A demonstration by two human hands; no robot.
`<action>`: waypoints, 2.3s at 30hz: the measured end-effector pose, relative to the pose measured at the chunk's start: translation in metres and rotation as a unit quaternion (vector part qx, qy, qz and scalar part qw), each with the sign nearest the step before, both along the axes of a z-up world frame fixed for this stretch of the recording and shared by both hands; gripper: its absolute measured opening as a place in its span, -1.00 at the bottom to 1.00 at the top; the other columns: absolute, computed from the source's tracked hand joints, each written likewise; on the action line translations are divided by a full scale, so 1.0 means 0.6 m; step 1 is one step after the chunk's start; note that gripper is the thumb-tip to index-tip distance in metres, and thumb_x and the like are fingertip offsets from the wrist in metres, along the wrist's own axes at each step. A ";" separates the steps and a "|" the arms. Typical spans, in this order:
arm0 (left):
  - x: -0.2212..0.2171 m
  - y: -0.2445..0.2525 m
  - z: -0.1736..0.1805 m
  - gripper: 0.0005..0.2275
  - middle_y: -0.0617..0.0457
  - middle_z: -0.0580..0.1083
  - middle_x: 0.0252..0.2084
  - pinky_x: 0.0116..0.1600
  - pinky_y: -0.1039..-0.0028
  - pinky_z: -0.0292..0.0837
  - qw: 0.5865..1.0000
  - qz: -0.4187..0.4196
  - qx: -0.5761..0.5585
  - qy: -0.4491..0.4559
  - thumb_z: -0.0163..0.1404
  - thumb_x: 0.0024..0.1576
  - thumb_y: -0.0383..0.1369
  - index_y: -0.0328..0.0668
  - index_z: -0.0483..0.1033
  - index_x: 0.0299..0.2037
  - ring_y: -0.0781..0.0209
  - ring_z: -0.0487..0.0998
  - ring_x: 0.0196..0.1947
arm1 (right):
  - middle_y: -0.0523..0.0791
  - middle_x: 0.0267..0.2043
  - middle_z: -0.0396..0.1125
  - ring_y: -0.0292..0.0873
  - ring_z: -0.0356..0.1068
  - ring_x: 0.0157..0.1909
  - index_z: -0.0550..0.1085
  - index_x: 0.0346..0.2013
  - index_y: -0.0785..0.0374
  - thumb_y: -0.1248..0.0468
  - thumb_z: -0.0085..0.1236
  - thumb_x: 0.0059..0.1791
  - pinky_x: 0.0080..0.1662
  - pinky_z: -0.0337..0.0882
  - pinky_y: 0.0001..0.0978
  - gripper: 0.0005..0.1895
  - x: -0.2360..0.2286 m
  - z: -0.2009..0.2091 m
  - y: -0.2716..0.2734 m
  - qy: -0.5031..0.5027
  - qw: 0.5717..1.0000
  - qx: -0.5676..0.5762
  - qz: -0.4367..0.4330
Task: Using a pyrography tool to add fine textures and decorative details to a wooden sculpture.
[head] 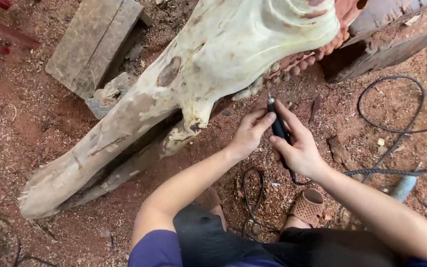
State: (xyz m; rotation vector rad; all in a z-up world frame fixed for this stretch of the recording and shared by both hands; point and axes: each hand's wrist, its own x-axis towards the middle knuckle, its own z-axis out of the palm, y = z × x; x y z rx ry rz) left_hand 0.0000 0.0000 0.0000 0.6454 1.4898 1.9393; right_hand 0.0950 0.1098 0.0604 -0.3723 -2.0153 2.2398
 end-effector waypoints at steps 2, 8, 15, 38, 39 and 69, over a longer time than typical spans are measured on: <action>-0.015 -0.001 -0.004 -0.76 -0.09 0.42 0.04 0.32 0.12 0.29 0.999 0.034 -0.017 0.005 0.02 0.31 -0.24 -0.28 0.61 -0.10 0.04 0.38 0.17 | 0.05 -0.59 0.28 -0.10 0.31 -0.83 0.05 0.50 0.15 0.53 -0.05 -0.03 -0.82 0.39 -0.33 -0.20 -0.011 0.001 0.004 -0.007 1.000 -0.005 0.007; -0.036 -0.013 0.001 -0.74 0.07 0.41 -0.31 0.17 0.23 0.34 0.996 0.021 -0.083 0.021 0.00 0.30 -0.17 -0.12 0.60 -0.33 0.11 0.46 -0.15 | 0.04 -0.70 0.27 -0.09 0.30 -0.83 0.09 0.49 0.11 0.53 -0.06 -0.03 -0.80 0.36 -0.35 -0.22 -0.031 0.018 0.002 -0.035 0.999 -0.035 0.005; -0.033 -0.003 0.041 -0.74 0.18 0.41 -0.46 -0.02 0.39 0.33 0.991 0.046 -0.118 0.042 0.04 0.26 -0.15 -0.05 0.60 -0.40 0.31 0.40 -0.24 | 0.06 -0.57 0.29 -0.11 0.32 -0.75 0.14 0.47 0.11 0.54 -0.04 -0.05 -0.79 0.39 -0.32 -0.22 -0.031 0.019 -0.003 -0.035 0.996 -0.081 -0.024; -0.014 -0.010 0.019 -0.79 0.04 0.56 -0.26 0.07 0.35 0.33 0.994 0.050 -0.094 0.032 0.11 0.22 -0.19 -0.12 0.66 -0.32 0.21 0.46 -0.16 | 0.00 -0.57 0.24 -0.15 0.30 -0.72 0.10 0.48 0.22 0.50 -0.09 0.00 -0.80 0.40 -0.37 -0.28 -0.014 -0.015 0.007 -0.006 0.999 -0.042 0.023; -0.017 -0.016 0.001 -0.79 0.04 0.56 -0.26 0.07 0.35 0.33 0.994 0.056 -0.092 0.032 0.11 0.22 -0.19 -0.12 0.66 -0.32 0.21 0.46 -0.16 | 0.00 -0.57 0.24 -0.15 0.30 -0.72 0.10 0.48 0.22 0.50 -0.09 0.00 -0.80 0.40 -0.37 -0.28 -0.009 -0.033 0.011 -0.006 0.999 -0.039 0.029; -0.038 -0.014 -0.060 -0.81 -0.30 0.17 0.46 0.50 -0.04 0.04 0.996 0.034 0.033 0.080 0.03 0.26 -0.46 -0.39 0.56 0.02 -0.31 0.13 0.45 | 0.16 0.00 0.49 0.23 0.49 0.01 0.36 0.36 0.21 0.46 0.10 -0.05 -0.13 0.46 0.03 -0.36 -0.015 0.007 0.023 -0.008 0.961 0.268 0.062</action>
